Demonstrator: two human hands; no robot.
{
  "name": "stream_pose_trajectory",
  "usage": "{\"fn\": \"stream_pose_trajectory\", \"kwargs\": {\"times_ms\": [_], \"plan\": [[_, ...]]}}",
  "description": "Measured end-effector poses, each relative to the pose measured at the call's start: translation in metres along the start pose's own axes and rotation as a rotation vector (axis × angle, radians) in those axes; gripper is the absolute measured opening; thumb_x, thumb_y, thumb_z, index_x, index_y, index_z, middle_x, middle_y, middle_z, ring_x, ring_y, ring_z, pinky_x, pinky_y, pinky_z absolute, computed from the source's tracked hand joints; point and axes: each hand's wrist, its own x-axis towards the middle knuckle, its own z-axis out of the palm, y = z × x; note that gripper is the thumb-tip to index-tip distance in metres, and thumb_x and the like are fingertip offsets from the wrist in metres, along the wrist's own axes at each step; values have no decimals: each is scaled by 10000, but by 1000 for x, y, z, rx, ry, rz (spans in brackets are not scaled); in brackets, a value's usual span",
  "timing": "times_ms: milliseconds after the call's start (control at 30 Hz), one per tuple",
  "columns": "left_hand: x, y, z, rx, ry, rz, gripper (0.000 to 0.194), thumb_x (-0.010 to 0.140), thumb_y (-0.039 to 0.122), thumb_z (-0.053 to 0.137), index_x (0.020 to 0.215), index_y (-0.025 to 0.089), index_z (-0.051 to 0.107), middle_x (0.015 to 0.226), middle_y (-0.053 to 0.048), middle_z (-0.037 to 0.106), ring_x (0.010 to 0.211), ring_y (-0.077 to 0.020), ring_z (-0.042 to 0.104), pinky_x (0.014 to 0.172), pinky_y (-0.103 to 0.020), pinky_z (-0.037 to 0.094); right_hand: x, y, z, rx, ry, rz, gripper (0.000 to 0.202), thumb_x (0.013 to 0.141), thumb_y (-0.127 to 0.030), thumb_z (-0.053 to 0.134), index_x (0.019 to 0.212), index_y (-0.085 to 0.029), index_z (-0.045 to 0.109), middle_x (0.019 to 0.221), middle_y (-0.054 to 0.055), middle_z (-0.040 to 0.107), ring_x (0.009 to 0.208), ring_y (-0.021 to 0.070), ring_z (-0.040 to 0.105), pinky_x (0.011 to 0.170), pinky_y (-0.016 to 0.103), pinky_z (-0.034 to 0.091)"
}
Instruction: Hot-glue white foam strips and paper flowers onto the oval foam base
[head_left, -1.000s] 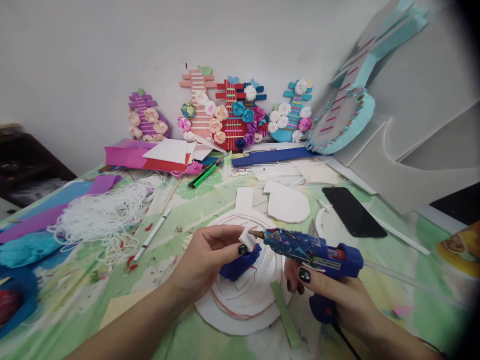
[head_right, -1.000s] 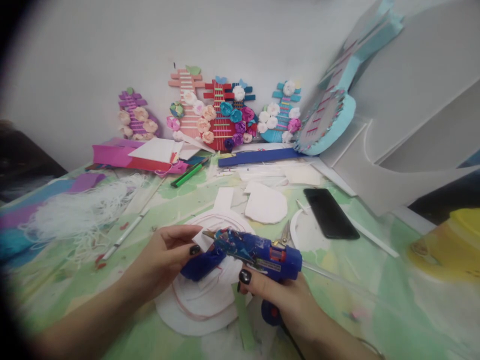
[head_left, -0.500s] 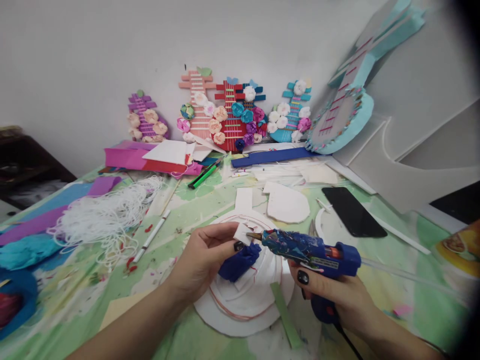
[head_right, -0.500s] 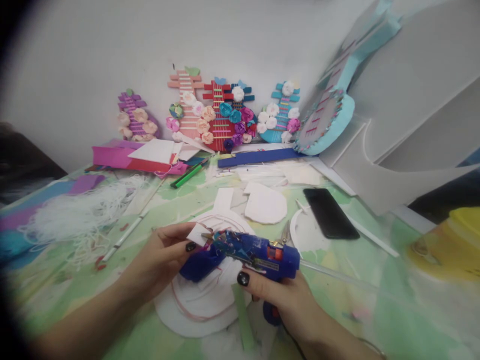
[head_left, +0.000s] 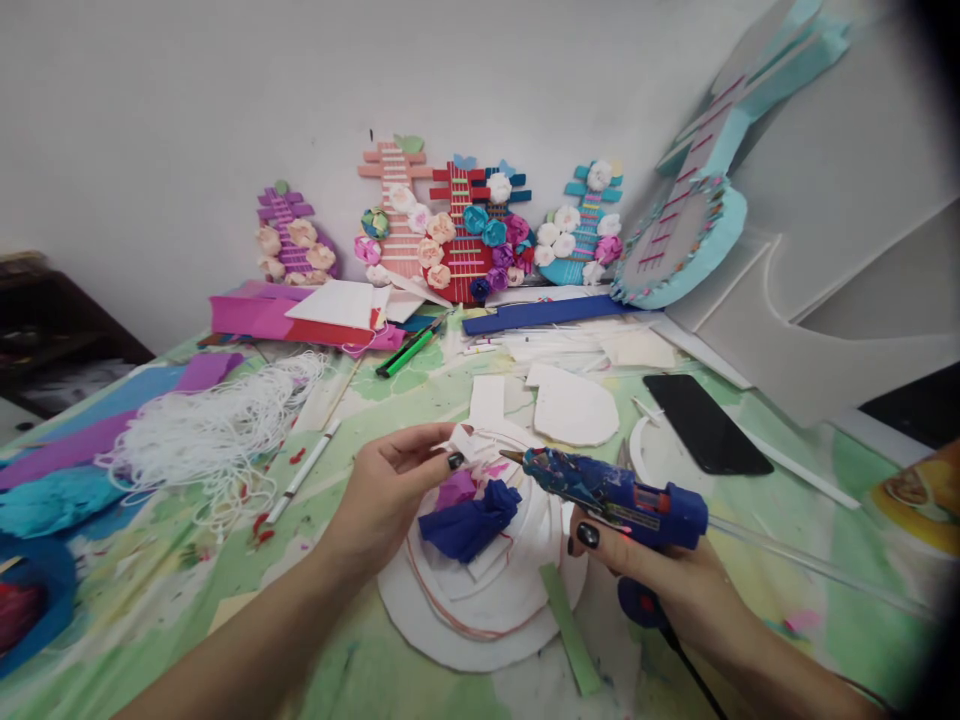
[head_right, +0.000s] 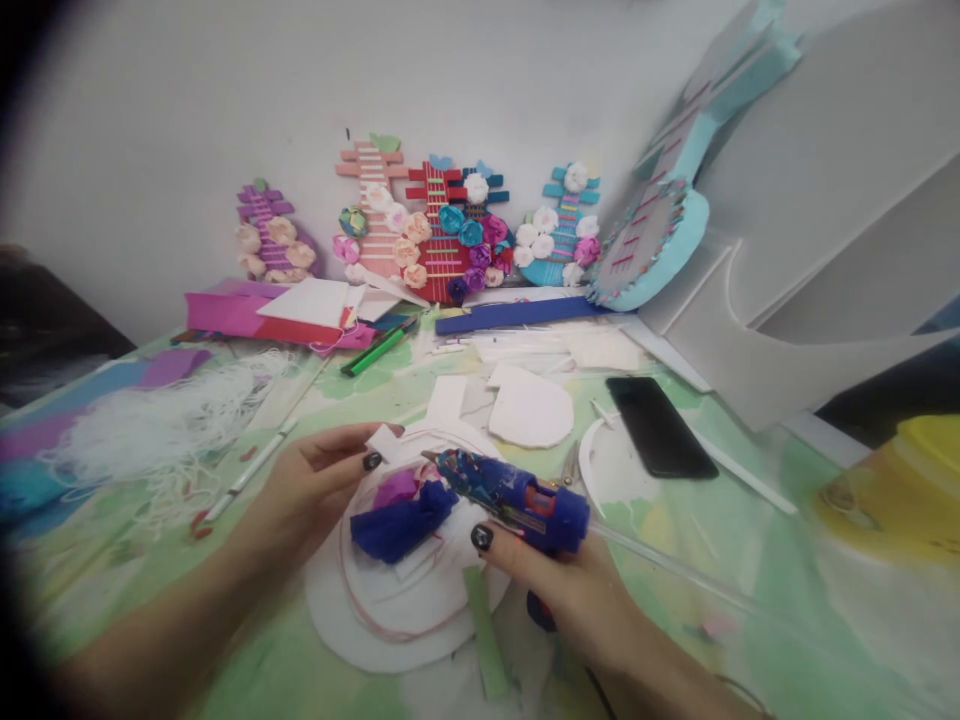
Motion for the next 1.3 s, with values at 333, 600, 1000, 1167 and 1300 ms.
{"fn": "stream_pose_trajectory", "kwargs": {"times_ms": [333, 600, 1000, 1167, 1300], "plan": [[38, -17, -24, 1021, 50, 537, 156, 700, 249, 630, 813, 198, 724, 863, -42, 729, 852, -212, 630, 812, -343, 467, 5, -1, -6, -76, -3, -109, 291, 619, -477, 760, 656, -197, 688, 639, 43, 623, 540, 146, 497, 486, 275, 434], [42, -26, -22, 1186, -79, 692, 178, 758, 211, 607, 880, 208, 736, 818, -50, 707, 812, -189, 607, 729, -302, 486, 4, -3, -7, -73, -56, -125, 267, 651, -479, 734, 654, -217, 682, 626, 25, 608, 541, 145, 478, 500, 274, 410], [47, -34, -23, 1344, -186, 821, 221, 856, 172, 508, 842, 178, 728, 783, -69, 607, 787, -179, 505, 707, -310, 446, 3, -6, -5, -69, -55, -105, 304, 654, -500, 729, 644, -201, 676, 592, 15, 570, 490, 111, 400, 447, 258, 355], [45, -31, -23, 1388, -236, 772, 249, 870, 182, 487, 831, 196, 732, 859, -81, 569, 877, -207, 448, 781, -368, 404, 3, -5, -5, -77, -57, -103, 306, 643, -491, 741, 638, -191, 677, 578, 14, 569, 489, 111, 422, 465, 261, 381], [43, -26, -28, 1425, -269, 655, 249, 880, 243, 485, 904, 249, 733, 875, -71, 538, 882, -211, 421, 789, -377, 372, 2, -7, -3, -68, -24, -63, 320, 637, -490, 746, 638, -179, 671, 561, 8, 551, 482, 100, 403, 437, 244, 342]]}}
